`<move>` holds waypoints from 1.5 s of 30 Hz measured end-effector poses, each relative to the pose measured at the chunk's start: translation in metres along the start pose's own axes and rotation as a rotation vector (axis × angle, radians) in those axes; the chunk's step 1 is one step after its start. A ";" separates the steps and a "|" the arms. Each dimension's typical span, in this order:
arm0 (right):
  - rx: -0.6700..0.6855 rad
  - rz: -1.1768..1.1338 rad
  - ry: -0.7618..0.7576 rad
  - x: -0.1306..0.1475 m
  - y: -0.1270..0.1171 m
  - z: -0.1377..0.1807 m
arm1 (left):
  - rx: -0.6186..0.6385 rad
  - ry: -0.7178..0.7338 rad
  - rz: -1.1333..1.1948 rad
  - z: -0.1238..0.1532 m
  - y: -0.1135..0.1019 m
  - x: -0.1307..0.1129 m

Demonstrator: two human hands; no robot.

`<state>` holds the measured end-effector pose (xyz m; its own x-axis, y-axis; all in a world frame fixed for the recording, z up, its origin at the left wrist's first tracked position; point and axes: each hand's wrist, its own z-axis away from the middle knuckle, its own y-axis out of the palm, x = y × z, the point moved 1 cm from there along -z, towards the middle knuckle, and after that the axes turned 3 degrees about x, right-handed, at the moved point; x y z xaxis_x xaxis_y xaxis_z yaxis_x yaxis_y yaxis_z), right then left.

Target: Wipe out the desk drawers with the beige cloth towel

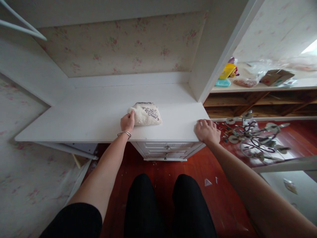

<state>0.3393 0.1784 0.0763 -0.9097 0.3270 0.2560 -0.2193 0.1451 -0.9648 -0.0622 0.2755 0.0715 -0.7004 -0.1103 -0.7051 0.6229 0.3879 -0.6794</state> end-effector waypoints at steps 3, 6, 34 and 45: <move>0.006 -0.002 0.007 0.001 -0.002 0.000 | 0.002 0.009 -0.020 -0.001 0.001 0.000; 0.016 -0.007 0.012 0.002 -0.003 0.000 | 0.012 0.010 -0.024 -0.002 0.001 -0.001; -0.047 0.025 -0.026 0.002 -0.001 -0.004 | 0.054 -0.032 -0.184 -0.007 0.005 -0.003; -0.039 -0.010 -0.018 -0.007 0.008 0.000 | 0.054 0.090 -0.004 0.003 0.001 0.008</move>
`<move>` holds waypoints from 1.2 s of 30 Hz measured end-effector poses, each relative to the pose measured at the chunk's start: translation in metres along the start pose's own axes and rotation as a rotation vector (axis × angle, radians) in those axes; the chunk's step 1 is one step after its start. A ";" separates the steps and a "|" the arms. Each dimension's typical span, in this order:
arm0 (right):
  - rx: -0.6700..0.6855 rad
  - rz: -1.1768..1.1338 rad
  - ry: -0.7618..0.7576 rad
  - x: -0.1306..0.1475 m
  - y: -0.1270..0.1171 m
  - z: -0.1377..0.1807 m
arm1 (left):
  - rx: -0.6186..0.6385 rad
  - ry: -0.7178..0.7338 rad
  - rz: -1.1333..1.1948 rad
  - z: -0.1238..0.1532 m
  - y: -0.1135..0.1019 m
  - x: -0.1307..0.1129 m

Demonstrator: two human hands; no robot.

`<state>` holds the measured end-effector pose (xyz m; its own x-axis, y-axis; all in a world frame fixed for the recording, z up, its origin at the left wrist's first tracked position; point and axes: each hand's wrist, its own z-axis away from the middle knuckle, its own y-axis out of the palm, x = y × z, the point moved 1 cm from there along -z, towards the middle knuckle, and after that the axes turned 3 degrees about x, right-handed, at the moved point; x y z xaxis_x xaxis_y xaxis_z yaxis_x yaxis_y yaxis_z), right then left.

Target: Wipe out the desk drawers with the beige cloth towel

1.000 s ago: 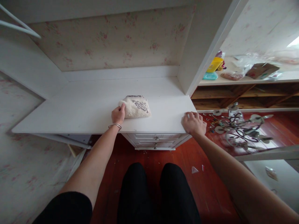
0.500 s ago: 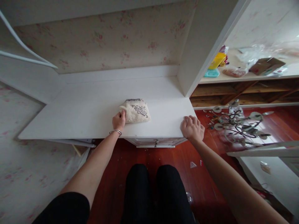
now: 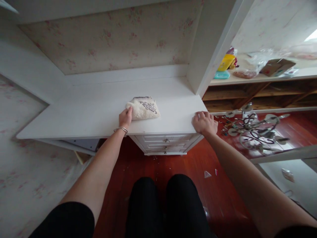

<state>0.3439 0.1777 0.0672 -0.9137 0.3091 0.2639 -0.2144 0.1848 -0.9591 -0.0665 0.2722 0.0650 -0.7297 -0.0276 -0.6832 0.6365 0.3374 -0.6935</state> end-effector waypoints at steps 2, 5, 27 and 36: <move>0.009 -0.004 0.001 0.000 -0.002 0.001 | 0.022 0.008 0.001 0.004 -0.004 0.001; 0.026 -0.010 -0.002 0.000 -0.004 0.002 | 0.045 0.002 -0.108 0.013 -0.015 0.005; 0.059 0.009 -0.031 0.003 -0.010 0.010 | 0.226 0.006 -0.707 0.056 -0.036 0.019; 0.043 0.117 -0.032 0.014 -0.009 0.026 | 0.386 -0.081 -0.636 0.038 -0.039 0.025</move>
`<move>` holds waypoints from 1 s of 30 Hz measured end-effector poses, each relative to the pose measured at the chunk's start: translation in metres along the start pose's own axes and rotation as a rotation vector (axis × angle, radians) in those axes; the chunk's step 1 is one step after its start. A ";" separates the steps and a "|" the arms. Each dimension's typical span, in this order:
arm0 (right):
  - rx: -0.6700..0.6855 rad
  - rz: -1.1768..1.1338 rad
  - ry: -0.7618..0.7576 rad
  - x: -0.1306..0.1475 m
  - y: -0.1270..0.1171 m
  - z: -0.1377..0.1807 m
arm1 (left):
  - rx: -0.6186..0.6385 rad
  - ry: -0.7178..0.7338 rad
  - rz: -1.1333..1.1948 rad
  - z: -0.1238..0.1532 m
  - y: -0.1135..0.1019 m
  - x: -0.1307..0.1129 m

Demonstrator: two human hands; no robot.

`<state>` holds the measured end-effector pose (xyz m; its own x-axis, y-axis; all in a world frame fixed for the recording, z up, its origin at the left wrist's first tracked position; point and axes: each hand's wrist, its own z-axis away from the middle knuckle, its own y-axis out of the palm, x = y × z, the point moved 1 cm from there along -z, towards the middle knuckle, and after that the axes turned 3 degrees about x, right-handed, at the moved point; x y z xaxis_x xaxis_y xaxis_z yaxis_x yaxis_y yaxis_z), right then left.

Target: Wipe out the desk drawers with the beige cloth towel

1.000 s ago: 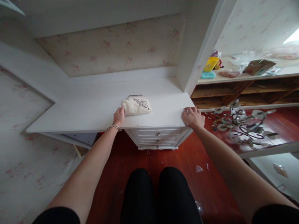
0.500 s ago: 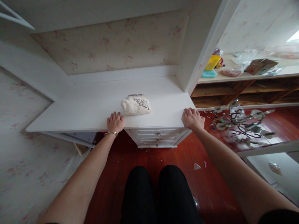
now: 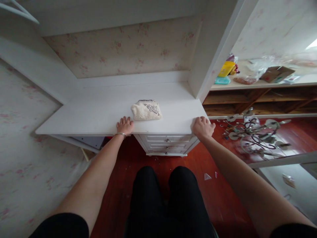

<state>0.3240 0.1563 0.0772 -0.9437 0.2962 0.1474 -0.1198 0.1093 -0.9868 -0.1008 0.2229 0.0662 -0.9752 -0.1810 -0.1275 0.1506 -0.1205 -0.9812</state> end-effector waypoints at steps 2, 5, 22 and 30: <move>-0.005 -0.001 -0.058 0.000 0.001 0.016 | 0.016 0.026 0.008 -0.002 -0.006 0.004; -0.014 -0.041 -0.300 0.002 0.005 0.048 | -0.008 0.087 0.006 0.007 -0.010 0.009; 0.621 -0.182 -0.353 0.083 0.072 0.096 | 0.215 0.223 -0.096 0.045 -0.026 0.025; 0.660 -0.129 -0.344 0.099 0.091 0.085 | 0.279 0.206 -0.097 0.036 -0.025 0.027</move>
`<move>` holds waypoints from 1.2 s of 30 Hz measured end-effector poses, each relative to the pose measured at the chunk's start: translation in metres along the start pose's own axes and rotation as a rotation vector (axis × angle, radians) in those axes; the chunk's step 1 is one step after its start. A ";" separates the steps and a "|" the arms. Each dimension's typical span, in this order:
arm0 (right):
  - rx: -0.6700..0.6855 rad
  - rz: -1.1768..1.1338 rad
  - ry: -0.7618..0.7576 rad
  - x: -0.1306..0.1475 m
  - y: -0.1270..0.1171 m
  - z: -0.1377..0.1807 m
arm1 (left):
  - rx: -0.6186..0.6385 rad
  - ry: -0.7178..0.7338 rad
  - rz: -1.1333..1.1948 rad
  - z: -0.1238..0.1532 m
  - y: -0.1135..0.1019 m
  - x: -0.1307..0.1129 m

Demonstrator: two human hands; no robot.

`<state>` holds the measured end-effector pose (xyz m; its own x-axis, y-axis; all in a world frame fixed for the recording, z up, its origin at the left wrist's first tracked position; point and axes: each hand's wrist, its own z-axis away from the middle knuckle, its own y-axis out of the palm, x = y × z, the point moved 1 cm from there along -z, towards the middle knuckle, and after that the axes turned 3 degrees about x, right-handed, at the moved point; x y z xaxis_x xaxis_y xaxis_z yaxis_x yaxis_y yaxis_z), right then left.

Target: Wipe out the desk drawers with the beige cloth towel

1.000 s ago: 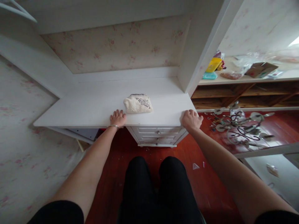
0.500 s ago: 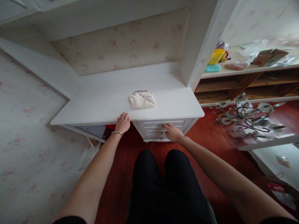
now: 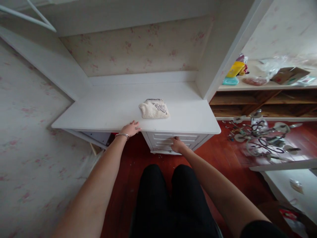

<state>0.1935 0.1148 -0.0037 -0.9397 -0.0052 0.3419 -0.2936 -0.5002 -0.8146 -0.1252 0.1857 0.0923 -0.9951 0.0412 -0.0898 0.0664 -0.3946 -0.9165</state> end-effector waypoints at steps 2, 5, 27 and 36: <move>-0.011 0.023 0.013 0.001 0.001 0.000 | 0.004 -0.004 0.008 0.001 0.004 -0.001; -0.050 0.056 0.016 0.001 -0.001 0.002 | 0.014 -0.003 0.016 0.003 0.004 -0.001; -0.018 0.130 -0.197 -0.009 0.085 0.166 | -0.063 -0.013 -0.037 0.016 0.011 -0.012; 0.099 0.023 -0.164 -0.007 0.103 0.213 | -0.064 -0.020 -0.037 0.016 0.010 -0.013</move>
<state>0.2067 -0.1210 0.0095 -0.9025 -0.1547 0.4020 -0.2461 -0.5807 -0.7760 -0.1126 0.1660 0.0903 -0.9982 0.0364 -0.0480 0.0332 -0.3334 -0.9422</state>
